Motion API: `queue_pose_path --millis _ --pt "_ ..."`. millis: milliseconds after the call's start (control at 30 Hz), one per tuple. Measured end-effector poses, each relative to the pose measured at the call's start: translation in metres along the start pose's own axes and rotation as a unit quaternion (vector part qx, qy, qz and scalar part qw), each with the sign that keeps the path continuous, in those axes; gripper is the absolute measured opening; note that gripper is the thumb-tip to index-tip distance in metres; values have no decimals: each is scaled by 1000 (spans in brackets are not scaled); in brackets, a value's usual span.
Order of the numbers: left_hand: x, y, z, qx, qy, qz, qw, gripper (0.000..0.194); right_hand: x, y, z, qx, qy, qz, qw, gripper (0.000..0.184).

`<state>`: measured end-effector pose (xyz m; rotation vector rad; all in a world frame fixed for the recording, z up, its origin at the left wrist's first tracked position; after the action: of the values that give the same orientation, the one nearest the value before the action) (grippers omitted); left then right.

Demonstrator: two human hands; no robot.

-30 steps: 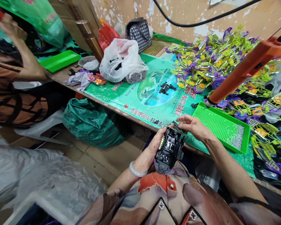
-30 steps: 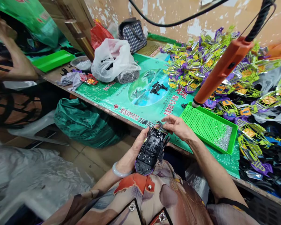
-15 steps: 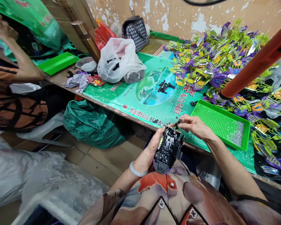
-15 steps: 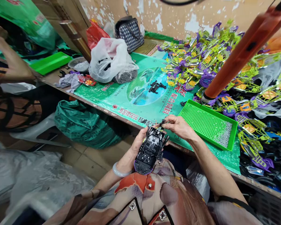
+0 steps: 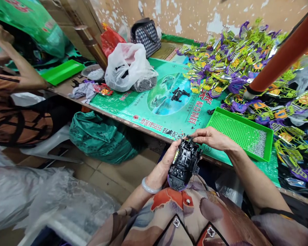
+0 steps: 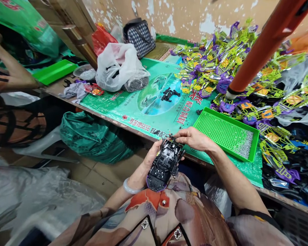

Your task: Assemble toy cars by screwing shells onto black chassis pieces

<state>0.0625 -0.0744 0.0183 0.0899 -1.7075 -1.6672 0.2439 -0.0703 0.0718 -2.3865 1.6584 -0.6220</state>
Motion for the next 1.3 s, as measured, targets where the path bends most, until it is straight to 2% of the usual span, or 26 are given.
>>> queue_pose_path --millis 267,567,700,800,933,1000,1033,1067,1133,1167,1200,1233,1267,1300 --pt "-1 1 -1 -9 4 7 1000 43 -4 8 12 -60 25 -3 998 21" --pt "2 9 -1 -36 30 3 999 37 -3 30 23 -96 9 75 993 18" --pt "0 5 -3 -44 34 7 998 36 2 33 28 8 -43 141 989 14" --pt "-3 1 -1 -41 49 23 998 36 5 38 29 114 -91 180 973 11" --pt "-2 7 3 -47 35 13 998 42 12 38 24 158 -102 248 950 14" --pt "1 11 6 -62 12 -12 998 48 21 23 19 152 -115 352 916 17" --pt "3 12 7 -69 4 -24 997 51 28 10 16 151 -123 429 882 19" --pt "4 12 7 -75 -1 -33 997 53 35 -7 13 153 -131 516 832 22" --pt "3 10 7 -79 -7 -43 996 57 50 -46 7 166 -141 667 712 32" --pt "2 9 5 -76 -11 -46 996 58 56 -66 3 171 -144 717 660 41" --pt "0 7 3 -72 -18 -48 996 59 59 -85 1 181 -142 740 632 52" --pt "-2 6 1 -68 -27 -50 996 59 60 -102 -2 188 -144 745 623 64" --pt "-4 6 -2 -64 -37 -51 996 60 57 -117 -5 189 -154 732 636 73" --pt "-5 6 -4 -61 -43 -50 996 60 52 -129 -7 179 -169 704 666 79"
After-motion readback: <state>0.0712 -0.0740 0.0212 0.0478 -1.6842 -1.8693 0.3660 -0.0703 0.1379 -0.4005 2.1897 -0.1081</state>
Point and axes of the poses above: each hand's wrist, its own x-axis away from the middle knuckle, its own y-axis out of the palm, z = x × y, the point moved 1 cm from there along -x, towards the middle knuckle, and after that the axes turned 9 degrees about x, right-handed, at the moved point
